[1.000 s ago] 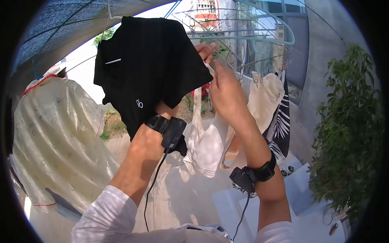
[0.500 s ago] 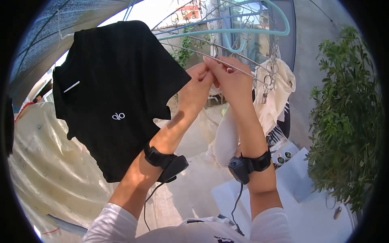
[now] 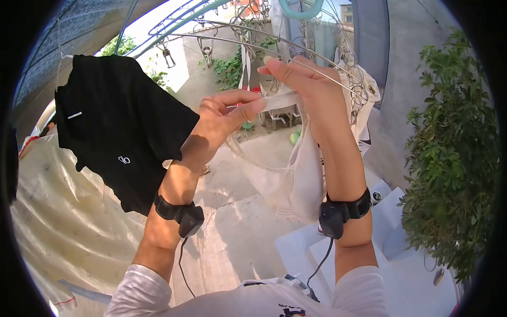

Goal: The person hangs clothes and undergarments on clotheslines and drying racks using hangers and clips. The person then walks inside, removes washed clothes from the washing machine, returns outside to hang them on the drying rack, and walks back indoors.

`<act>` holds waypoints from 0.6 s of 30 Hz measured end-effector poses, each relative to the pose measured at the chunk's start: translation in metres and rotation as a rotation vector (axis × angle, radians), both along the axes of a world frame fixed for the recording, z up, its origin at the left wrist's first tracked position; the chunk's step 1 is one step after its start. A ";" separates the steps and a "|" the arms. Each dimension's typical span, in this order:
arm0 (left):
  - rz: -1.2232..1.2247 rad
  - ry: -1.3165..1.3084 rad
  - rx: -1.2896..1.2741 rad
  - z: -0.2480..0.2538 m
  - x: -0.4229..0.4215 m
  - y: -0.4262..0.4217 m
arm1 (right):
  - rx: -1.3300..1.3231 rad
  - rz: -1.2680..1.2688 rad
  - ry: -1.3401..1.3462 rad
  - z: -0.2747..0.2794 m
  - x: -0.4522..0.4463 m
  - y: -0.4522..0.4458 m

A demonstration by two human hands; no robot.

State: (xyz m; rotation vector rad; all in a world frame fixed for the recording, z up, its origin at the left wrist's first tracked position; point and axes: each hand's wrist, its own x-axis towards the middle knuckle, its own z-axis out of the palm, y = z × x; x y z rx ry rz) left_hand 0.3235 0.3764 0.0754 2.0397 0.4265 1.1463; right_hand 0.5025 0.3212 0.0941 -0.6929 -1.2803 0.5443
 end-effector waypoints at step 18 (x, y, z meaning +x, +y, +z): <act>0.119 0.072 0.204 0.009 0.005 -0.013 | 0.020 0.112 0.235 0.000 -0.008 -0.014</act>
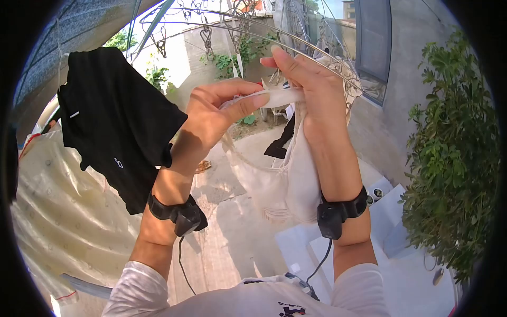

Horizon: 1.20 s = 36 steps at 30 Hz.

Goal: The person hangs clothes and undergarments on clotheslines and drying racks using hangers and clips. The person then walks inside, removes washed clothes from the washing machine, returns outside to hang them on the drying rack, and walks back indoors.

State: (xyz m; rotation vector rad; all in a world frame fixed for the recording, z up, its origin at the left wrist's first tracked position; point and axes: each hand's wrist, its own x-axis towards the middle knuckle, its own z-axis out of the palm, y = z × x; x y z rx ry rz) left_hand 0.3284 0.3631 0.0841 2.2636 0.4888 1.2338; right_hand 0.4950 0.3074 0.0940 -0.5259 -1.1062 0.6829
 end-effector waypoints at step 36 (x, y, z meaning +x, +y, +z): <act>0.060 -0.086 0.160 0.047 -0.026 0.027 | -0.300 0.479 -0.650 -0.038 0.034 -0.003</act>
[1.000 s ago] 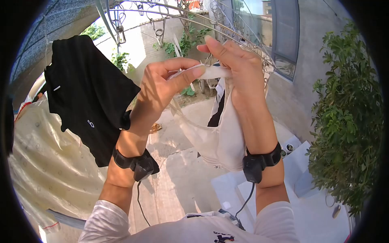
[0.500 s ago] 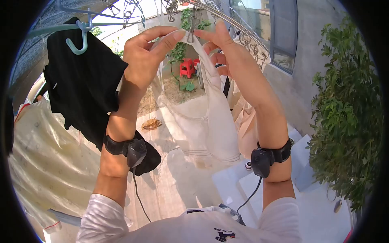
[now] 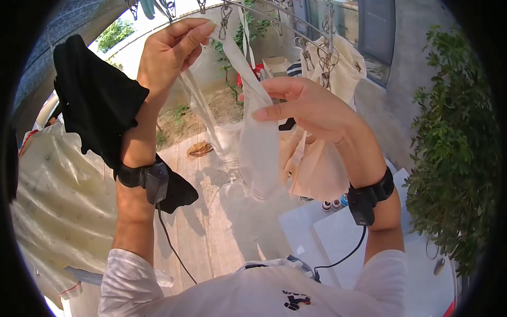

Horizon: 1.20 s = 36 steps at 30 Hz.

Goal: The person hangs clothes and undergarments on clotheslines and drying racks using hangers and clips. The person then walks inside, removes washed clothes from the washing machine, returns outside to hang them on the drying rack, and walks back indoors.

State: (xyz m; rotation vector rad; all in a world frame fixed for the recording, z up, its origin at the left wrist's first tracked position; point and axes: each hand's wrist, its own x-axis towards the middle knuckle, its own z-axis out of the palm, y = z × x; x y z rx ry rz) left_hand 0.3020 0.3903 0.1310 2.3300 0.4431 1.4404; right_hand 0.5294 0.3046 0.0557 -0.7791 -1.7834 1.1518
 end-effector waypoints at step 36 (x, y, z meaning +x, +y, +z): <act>-0.085 0.709 0.214 0.000 -0.096 -0.056 | -0.045 0.339 -0.915 -0.028 0.036 0.034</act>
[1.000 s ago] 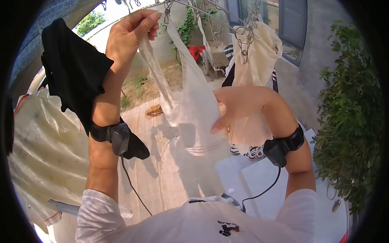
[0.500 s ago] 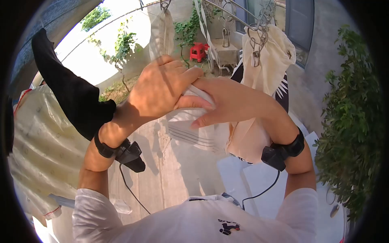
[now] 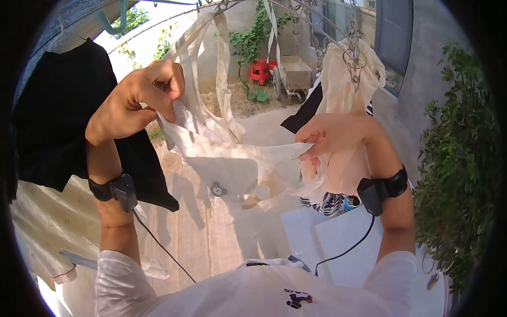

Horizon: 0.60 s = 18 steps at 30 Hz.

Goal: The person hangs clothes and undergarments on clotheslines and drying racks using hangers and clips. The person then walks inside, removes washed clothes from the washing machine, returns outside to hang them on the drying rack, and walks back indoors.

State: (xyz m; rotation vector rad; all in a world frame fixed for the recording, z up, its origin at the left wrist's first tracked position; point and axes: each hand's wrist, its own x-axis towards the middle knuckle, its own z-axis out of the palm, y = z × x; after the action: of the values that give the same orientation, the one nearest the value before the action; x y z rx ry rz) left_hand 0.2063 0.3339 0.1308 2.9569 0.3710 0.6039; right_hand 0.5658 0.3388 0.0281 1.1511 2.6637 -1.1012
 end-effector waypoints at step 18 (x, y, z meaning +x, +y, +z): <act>0.081 -0.097 -0.565 -0.047 0.108 -0.002 | -0.070 -0.066 1.127 0.034 -0.025 -0.030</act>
State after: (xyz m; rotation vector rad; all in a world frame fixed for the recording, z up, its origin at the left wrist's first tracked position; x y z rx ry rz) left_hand 0.3144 0.3323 0.0834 2.3760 0.5489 0.5384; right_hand 0.5404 0.3092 0.0622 0.6764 3.2134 -2.3791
